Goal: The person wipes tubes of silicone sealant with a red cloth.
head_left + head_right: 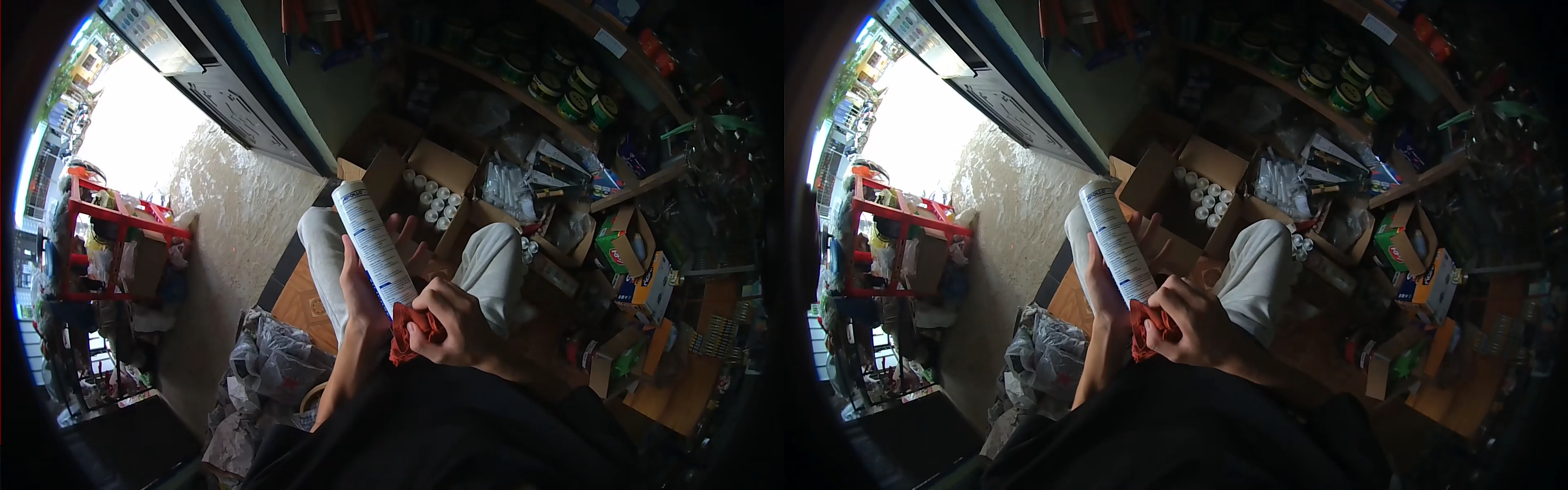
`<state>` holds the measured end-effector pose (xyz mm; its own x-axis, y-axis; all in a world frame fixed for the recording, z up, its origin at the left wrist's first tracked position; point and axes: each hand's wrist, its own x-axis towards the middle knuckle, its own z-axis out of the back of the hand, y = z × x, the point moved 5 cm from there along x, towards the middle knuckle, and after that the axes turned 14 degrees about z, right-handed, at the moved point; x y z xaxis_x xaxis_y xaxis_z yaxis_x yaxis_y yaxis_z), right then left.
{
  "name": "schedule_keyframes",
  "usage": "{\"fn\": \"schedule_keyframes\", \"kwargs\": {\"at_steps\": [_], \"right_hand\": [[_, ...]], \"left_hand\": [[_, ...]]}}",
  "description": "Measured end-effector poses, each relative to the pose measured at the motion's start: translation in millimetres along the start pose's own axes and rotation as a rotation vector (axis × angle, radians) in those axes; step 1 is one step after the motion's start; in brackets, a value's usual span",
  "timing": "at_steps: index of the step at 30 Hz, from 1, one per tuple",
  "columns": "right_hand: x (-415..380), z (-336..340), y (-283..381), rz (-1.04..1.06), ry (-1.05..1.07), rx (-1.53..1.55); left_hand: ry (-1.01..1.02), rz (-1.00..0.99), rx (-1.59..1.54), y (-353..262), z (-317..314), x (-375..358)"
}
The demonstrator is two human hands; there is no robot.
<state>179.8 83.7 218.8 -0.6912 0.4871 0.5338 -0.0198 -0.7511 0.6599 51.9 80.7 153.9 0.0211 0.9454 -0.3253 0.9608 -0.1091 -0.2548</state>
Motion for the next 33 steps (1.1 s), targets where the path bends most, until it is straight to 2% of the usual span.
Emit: {"fn": "schedule_keyframes", "kwargs": {"at_steps": [5, 9, 11, 12, 13, 14, 15, 17, 18, 22, 23, 27, 29, 32, 33], "right_hand": [[17.4, 4.8, -1.4, 0.088, -0.097, 0.005], [20.8, 3.7, -17.7, -0.082, -0.259, 0.005], [12.8, -0.5, -12.3, -0.081, -0.273, 0.017], [8.0, -2.8, -9.8, -0.076, -0.28, 0.022], [3.7, -4.1, -4.5, 0.033, -0.258, -0.005], [1.9, -1.8, -5.8, 0.022, -0.218, -0.008], [1.2, 3.2, -5.5, 0.007, -0.176, -0.012], [3.1, 19.2, -12.7, -0.022, -0.097, -0.076], [6.0, 29.4, -20.0, -0.016, -0.165, -0.166], [8.4, 55.3, -62.2, -0.304, -0.399, 0.205], [6.2, 58.7, -80.6, -0.303, -0.418, 0.219], [12.5, 67.9, -115.9, -0.352, -0.529, 0.293], [27.6, 78.8, -95.4, -0.053, -0.301, -0.531], [41.4, 82.4, -98.7, 0.04, -0.194, -0.759], [39.3, 85.2, -114.3, -0.043, -0.226, -0.642]], "left_hand": [[0.122, 0.043, -0.018, 9.7, -8.5, -5.9], [0.1, 0.041, 0.043, 15.3, -5.2, -12.6], [0.089, 0.01, 0.039, 14.7, -5.3, -13.7], [0.175, 0.01, -0.008, 12.8, -3.0, -12.4], [0.263, 0.014, -0.051, 8.4, 4.2, -10.6], [0.35, 0.02, -0.095, 4.5, 7.2, -10.3], [0.041, -0.021, 0.061, -1.2, 9.1, -11.0], [-0.011, -0.029, 0.005, -9.2, 20.8, -10.4], [-0.035, -0.045, 0.007, -12.6, 22.5, -11.7], [-0.046, -0.053, -0.011, -14.8, 33.0, -21.9], [-0.091, -0.025, -0.108, -10.2, 43.3, -22.7], [-0.155, 0.007, -0.117, 4.8, 55.3, -33.4], [-0.168, 0.038, -0.098, 11.6, 59.4, -38.2], [-0.163, 0.082, -0.101, 16.5, 62.0, -39.7], [-0.157, 0.097, -0.106, 17.1, 62.2, -40.2]]}}
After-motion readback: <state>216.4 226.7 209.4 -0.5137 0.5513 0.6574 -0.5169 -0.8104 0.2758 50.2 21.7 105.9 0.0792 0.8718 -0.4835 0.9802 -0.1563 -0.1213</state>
